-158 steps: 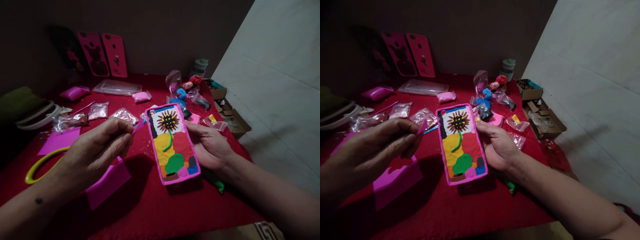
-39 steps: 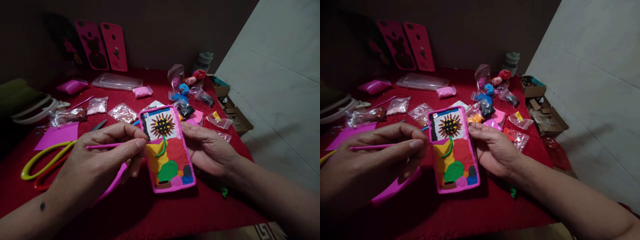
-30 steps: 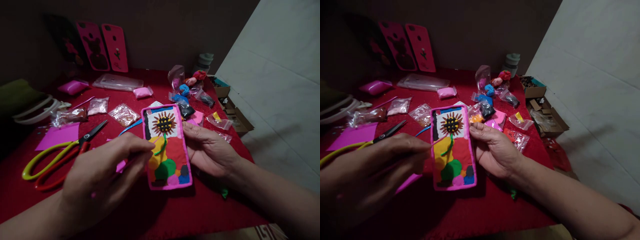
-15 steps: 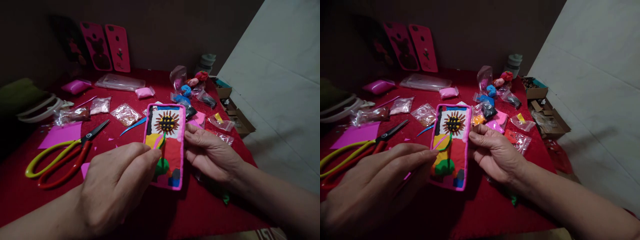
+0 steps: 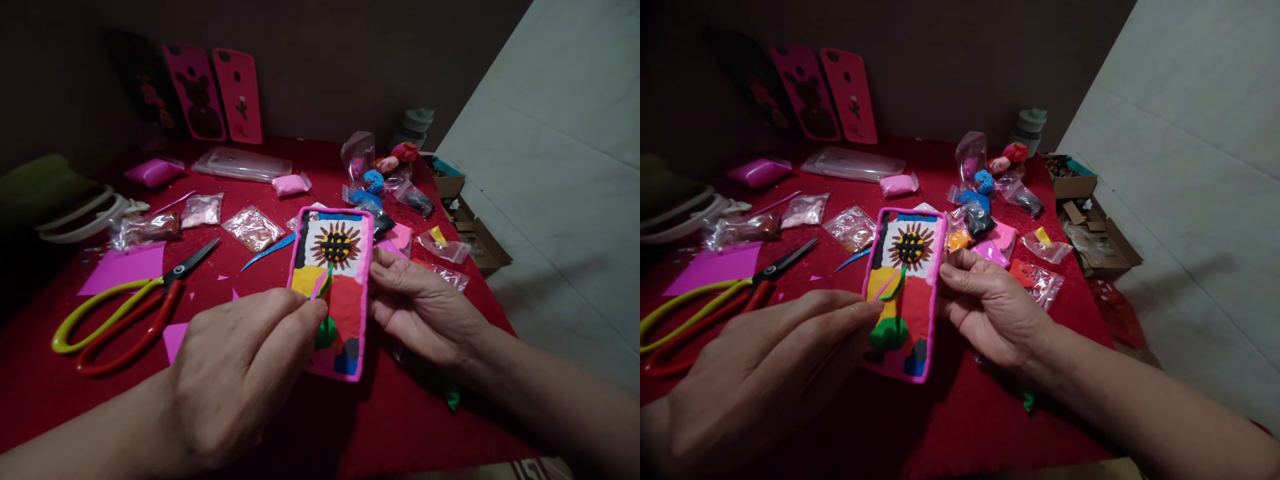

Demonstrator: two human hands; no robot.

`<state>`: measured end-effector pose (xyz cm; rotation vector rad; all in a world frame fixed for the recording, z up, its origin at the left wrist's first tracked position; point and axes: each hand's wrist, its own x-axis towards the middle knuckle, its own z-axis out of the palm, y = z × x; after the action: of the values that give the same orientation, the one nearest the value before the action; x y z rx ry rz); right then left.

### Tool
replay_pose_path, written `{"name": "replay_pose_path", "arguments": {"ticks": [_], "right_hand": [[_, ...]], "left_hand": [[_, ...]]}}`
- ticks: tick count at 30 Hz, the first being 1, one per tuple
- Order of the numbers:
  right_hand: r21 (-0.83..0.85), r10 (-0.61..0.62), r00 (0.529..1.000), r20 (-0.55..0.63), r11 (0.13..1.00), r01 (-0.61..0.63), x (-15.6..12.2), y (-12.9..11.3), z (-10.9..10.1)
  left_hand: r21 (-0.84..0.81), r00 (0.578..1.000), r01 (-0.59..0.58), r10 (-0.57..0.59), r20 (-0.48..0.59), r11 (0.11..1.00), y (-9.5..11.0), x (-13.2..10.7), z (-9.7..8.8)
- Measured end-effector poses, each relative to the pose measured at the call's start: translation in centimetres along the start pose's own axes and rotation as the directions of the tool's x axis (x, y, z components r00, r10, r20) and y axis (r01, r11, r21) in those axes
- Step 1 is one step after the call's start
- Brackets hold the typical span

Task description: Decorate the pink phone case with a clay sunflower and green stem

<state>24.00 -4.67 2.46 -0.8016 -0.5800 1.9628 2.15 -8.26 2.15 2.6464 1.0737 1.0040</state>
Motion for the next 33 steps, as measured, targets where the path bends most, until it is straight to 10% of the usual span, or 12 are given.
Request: {"name": "replay_pose_path", "arguments": {"ticks": [7,33], "right_hand": [[0.024,0.012,1.0,0.02,1.0,-0.013,0.19,-0.01,-0.03],[0.02,0.038,0.999,0.019,0.999,-0.038,0.16,0.11,-0.12]], "left_hand": [[0.125,0.972,-0.236,0.234,0.03,0.964,-0.89,0.04,0.51],[0.104,0.957,-0.285,0.277,0.082,0.953,-0.51,0.15,0.14]]}}
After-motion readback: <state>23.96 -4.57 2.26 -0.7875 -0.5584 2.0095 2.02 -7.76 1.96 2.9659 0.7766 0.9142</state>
